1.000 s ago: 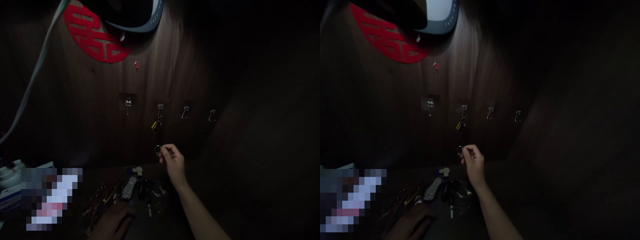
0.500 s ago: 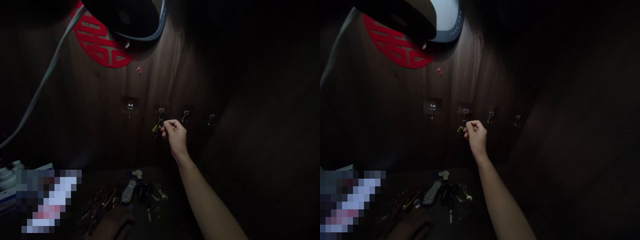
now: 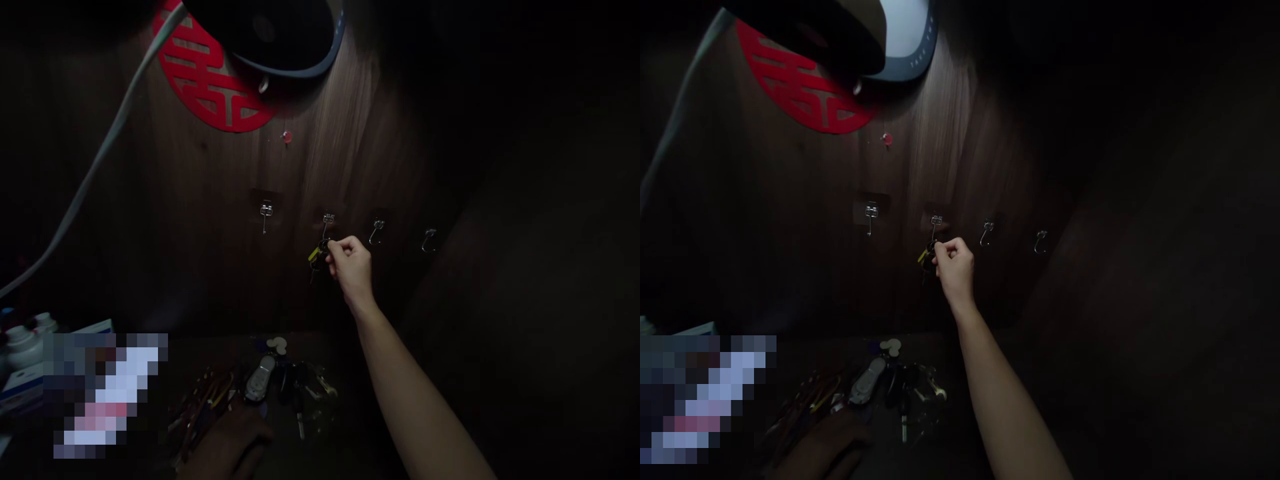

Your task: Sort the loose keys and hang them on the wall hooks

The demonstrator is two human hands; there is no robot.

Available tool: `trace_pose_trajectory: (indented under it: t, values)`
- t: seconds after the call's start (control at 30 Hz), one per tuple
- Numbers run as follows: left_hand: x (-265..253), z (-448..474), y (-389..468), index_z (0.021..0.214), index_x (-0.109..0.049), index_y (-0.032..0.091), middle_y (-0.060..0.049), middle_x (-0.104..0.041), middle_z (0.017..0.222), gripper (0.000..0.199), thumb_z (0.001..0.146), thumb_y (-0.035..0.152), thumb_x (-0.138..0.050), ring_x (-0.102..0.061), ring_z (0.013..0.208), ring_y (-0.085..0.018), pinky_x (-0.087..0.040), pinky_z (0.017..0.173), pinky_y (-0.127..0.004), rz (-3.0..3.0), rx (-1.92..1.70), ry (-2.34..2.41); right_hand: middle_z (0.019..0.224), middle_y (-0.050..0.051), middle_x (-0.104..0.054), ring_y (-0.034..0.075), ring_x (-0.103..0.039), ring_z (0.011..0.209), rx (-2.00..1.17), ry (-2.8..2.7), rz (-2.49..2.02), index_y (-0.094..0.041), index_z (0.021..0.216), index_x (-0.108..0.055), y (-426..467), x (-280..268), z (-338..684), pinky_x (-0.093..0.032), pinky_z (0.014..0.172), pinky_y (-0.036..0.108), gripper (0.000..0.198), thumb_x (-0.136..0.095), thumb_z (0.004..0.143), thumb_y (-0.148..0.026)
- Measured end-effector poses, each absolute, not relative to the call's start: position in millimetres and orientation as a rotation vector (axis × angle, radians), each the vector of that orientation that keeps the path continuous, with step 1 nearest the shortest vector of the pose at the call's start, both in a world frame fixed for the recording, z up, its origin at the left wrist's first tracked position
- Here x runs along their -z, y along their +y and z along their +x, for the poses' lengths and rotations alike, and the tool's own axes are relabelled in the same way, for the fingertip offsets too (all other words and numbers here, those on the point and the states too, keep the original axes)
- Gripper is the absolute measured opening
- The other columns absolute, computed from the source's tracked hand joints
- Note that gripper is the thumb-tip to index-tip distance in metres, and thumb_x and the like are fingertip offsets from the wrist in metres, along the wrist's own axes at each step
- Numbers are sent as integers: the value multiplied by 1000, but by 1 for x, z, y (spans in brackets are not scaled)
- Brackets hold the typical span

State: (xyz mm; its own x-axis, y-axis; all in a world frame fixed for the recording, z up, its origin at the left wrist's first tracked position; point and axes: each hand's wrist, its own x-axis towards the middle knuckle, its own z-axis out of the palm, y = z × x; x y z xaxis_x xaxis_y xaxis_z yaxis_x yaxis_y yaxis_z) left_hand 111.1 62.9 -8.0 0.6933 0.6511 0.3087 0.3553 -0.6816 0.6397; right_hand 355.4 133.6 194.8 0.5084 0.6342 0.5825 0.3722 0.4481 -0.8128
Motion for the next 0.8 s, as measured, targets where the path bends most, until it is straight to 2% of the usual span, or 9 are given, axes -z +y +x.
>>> trace_pose_trajectory:
  t: [0.13, 0.27, 0.37, 0.6, 0.7, 0.8]
  values:
    - [6, 112, 61, 100, -64, 40, 3, -69, 100, 22, 82, 30, -56, -65, 92, -21, -55, 81, -29, 2360, -722, 766, 53, -7, -51, 8, -45, 44, -79, -1091, -1168, -19, 74, -53, 134, -190, 355, -36, 44, 19, 15, -62, 70, -30]
    - [3, 115, 62, 94, -66, 36, 2, -69, 92, 19, 84, 27, -53, -66, 86, -18, -54, 76, -25, 2368, -693, 735, 61, -8, -48, 9, -46, 53, 38, -1208, -1189, -19, 96, -58, 136, -183, 353, -40, 56, 22, 31, -66, 68, -29]
    - [2, 117, 63, 91, -65, 33, 2, -69, 89, 18, 84, 23, -53, -65, 83, -17, -53, 74, -23, 2376, -675, 724, 65, -6, -49, 10, -47, 57, 144, -1243, -1238, -20, 97, -60, 139, -180, 353, -40, 58, 24, 32, -66, 68, -31]
    - [-2, 118, 60, 93, -63, 28, 0, -67, 95, 22, 80, 13, -53, -62, 91, -18, -50, 82, -27, 2431, -674, 745, 67, -6, -47, 12, -49, 62, 315, -1245, -1265, -21, 91, -58, 146, -178, 351, -40, 62, 25, 25, -66, 70, -34]
    - [-7, 117, 59, 95, -62, 28, 0, -67, 98, 25, 81, 11, -52, -62, 92, -18, -49, 82, -27, 2418, -656, 731, 72, -4, -48, 13, -49, 66, 367, -1234, -1308, -23, 99, -58, 142, -174, 348, -41, 64, 25, 29, -64, 72, -32]
    - [-9, 116, 60, 96, -62, 29, 0, -67, 99, 25, 81, 11, -52, -62, 93, -18, -49, 82, -28, 2408, -629, 716, 78, -2, -49, 13, -48, 66, 345, -1263, -1358, -26, 116, -56, 133, -167, 348, -41, 63, 25, 41, -61, 75, -31]
